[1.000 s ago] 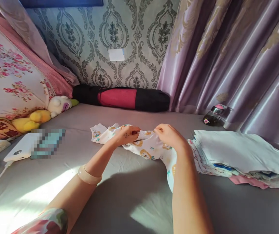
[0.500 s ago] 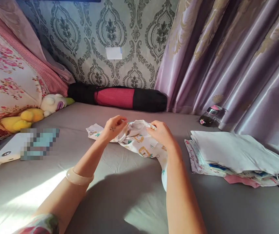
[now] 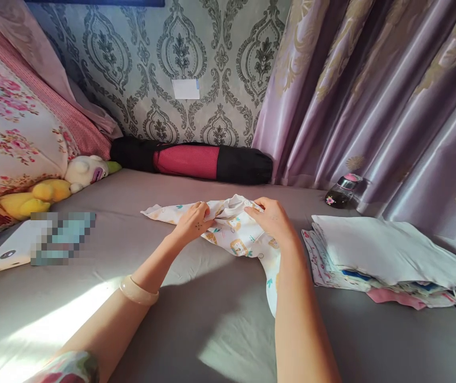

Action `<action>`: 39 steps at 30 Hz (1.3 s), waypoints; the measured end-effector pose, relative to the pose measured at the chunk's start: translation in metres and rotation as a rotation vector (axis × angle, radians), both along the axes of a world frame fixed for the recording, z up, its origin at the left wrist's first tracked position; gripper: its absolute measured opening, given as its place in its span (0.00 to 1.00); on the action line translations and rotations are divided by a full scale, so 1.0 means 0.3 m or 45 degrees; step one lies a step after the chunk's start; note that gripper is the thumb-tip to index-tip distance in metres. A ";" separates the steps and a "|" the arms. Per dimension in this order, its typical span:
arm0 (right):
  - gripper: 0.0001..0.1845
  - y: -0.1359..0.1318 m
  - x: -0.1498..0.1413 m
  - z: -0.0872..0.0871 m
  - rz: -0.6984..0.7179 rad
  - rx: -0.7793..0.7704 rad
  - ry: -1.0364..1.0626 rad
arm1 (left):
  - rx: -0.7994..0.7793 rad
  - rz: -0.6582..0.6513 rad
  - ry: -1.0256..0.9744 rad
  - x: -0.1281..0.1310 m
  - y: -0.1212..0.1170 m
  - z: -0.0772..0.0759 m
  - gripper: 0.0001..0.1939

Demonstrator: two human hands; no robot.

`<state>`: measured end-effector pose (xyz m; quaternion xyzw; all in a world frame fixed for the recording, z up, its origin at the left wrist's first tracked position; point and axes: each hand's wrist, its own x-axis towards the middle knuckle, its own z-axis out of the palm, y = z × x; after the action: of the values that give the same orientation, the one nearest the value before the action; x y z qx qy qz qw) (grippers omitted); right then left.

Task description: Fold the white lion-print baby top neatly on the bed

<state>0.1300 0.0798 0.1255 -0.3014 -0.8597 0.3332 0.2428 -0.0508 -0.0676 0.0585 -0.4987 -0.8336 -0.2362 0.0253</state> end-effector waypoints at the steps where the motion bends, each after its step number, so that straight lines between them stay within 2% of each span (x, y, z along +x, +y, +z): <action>1: 0.17 0.002 0.001 -0.002 0.021 -0.011 0.013 | 0.010 -0.001 -0.001 -0.003 0.001 -0.006 0.07; 6: 0.20 0.020 0.004 -0.020 0.020 -0.063 0.088 | 0.110 -0.011 -0.064 -0.025 -0.006 0.009 0.11; 14: 0.21 0.036 0.013 -0.029 0.022 -0.069 0.103 | 0.527 0.065 -0.186 -0.057 -0.010 0.052 0.13; 18: 0.21 0.030 0.021 -0.019 0.056 -0.120 0.125 | 0.637 0.077 -0.252 -0.059 -0.031 0.088 0.15; 23: 0.23 0.020 0.034 -0.002 0.099 -0.307 0.168 | 0.594 -0.055 -0.300 -0.065 -0.066 0.135 0.11; 28: 0.25 0.012 0.027 -0.001 0.137 -0.376 0.189 | 0.601 -0.148 -0.419 -0.091 -0.070 0.129 0.18; 33: 0.24 0.033 0.043 -0.019 0.204 -0.343 0.028 | 0.560 -0.124 -0.553 -0.112 -0.083 0.127 0.20; 36: 0.20 0.047 0.072 -0.027 0.263 -0.211 -0.162 | 0.454 -0.194 -0.447 -0.119 -0.119 0.137 0.17; 39: 0.21 0.039 0.088 -0.026 0.240 -0.077 -0.205 | 0.370 -0.198 -0.324 -0.130 -0.168 0.136 0.16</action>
<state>0.1563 0.0915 0.1177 -0.2522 -0.8906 0.3550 0.1315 -0.0898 -0.1180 0.0993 -0.5188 -0.7463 -0.4162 -0.0268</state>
